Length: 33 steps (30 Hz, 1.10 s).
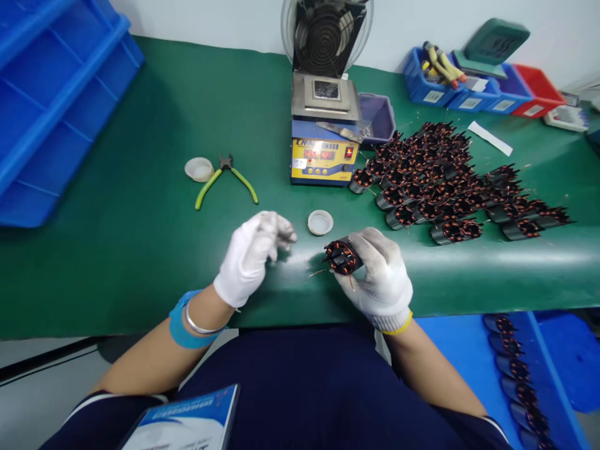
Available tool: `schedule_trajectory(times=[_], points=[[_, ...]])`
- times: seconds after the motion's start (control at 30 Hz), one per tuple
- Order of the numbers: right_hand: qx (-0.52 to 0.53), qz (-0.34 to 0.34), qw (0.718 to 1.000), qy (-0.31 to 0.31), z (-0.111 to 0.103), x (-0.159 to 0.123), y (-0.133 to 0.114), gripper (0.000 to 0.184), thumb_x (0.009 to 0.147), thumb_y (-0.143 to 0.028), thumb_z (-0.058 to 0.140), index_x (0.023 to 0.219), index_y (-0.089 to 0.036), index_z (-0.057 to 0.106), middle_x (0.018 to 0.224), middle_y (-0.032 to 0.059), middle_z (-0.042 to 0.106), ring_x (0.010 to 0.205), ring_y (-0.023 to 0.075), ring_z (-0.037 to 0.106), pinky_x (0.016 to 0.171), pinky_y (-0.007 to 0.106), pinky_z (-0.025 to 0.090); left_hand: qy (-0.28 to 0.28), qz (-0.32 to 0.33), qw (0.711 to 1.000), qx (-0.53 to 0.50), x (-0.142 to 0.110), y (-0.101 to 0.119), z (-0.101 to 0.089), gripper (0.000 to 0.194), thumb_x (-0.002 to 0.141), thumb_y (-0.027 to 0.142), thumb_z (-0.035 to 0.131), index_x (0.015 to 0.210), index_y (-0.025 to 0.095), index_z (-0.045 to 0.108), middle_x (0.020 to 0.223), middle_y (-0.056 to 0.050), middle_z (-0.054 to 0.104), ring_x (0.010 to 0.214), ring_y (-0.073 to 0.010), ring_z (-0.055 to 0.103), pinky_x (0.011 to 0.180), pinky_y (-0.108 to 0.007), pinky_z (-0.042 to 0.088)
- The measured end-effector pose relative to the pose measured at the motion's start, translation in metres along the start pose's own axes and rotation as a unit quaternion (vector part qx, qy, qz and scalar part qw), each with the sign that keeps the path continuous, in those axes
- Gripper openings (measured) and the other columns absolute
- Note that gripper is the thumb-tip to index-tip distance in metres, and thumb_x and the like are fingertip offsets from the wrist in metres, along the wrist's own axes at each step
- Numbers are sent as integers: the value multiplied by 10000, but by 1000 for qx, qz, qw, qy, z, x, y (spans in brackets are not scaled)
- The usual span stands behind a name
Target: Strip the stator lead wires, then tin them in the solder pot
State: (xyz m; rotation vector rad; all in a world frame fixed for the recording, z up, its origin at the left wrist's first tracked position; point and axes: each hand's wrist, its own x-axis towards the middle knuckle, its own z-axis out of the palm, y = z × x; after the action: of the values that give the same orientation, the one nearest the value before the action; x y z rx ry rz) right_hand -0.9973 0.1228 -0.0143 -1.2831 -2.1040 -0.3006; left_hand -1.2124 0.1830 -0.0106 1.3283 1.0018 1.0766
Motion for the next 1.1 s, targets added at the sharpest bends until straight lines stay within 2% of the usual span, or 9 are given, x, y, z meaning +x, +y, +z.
schedule_trajectory(times=[0.07, 0.17, 0.23, 0.37, 0.43, 0.57, 0.8, 0.93, 1.1], points=[[-8, -6, 1000, 9, 3, 0, -1, 620, 801, -207, 651, 1370, -201, 404, 1071, 107, 620, 963, 260, 612, 882, 466, 564, -69, -23, 997, 20, 0, -4, 10, 385, 857, 560, 567, 843, 182, 636, 783, -44, 687, 602, -137, 606, 500, -246, 453], [-26, -7, 1000, 15, 6, -2, 0, 586, 793, -234, 659, 1329, -194, 426, 1076, 108, 616, 969, 263, 607, 944, 499, 542, -143, -52, 988, 27, -5, -2, 18, 314, 825, 453, 633, 683, 176, 596, 620, -1, 618, 547, -109, 558, 526, -226, 461], [-42, 1, 999, 28, 8, -3, 2, 562, 782, -255, 678, 1291, -190, 449, 1066, 106, 616, 979, 264, 605, 975, 504, 526, -118, -62, 991, 2, -6, 1, 17, 297, 815, 404, 635, 635, 177, 565, 559, 15, 585, 483, -92, 518, 476, -211, 432], [-63, 55, 996, 23, 12, -2, 17, 536, 746, -314, 696, 1220, -195, 474, 1168, 134, 589, 1103, 299, 581, 975, 487, 518, 1, -80, 995, -61, 2, 0, 7, 248, 769, 376, 675, 690, 180, 546, 560, 25, 596, 426, -81, 509, 384, -186, 362], [-73, 106, 991, -26, 16, 3, 26, 529, 739, -309, 668, 1218, -193, 476, 1270, 154, 563, 1138, 311, 580, 920, 456, 535, 52, -92, 991, -83, 11, -8, 5, 281, 790, 413, 669, 708, 177, 540, 578, 21, 607, 426, -76, 523, 372, -175, 349], [-136, 173, 961, -171, 21, 19, 36, 508, 754, -263, 623, 1242, -187, 503, 1258, 135, 608, 961, 293, 647, 744, 392, 533, 93, -98, 985, -110, 30, -30, 4, 350, 797, 491, 669, 752, 160, 566, 617, 5, 622, 452, -71, 549, 373, -165, 351], [-228, 102, 919, -304, 16, 53, 25, 469, 784, -268, 655, 1239, -198, 562, 1157, 125, 644, 861, 286, 621, 595, 339, 421, 120, -121, 978, -120, 46, -39, -1, 374, 766, 488, 717, 755, 147, 564, 625, -2, 626, 447, -63, 546, 373, -163, 348], [-229, 69, 917, -319, 10, 56, 24, 500, 795, -297, 677, 1268, -185, 562, 1113, 130, 649, 870, 288, 612, 623, 345, 433, 106, -124, 980, -110, 45, -33, 0, 313, 803, 429, 695, 758, 149, 564, 626, 0, 629, 464, -64, 554, 400, -160, 368], [-228, 98, 939, -238, 0, 50, 27, 557, 815, -345, 663, 1336, -210, 521, 1258, 132, 594, 850, 257, 615, 598, 323, 420, 96, -128, 982, -97, 44, -31, 1, 287, 811, 409, 683, 768, 151, 563, 635, 0, 632, 479, -72, 562, 425, -171, 392]])
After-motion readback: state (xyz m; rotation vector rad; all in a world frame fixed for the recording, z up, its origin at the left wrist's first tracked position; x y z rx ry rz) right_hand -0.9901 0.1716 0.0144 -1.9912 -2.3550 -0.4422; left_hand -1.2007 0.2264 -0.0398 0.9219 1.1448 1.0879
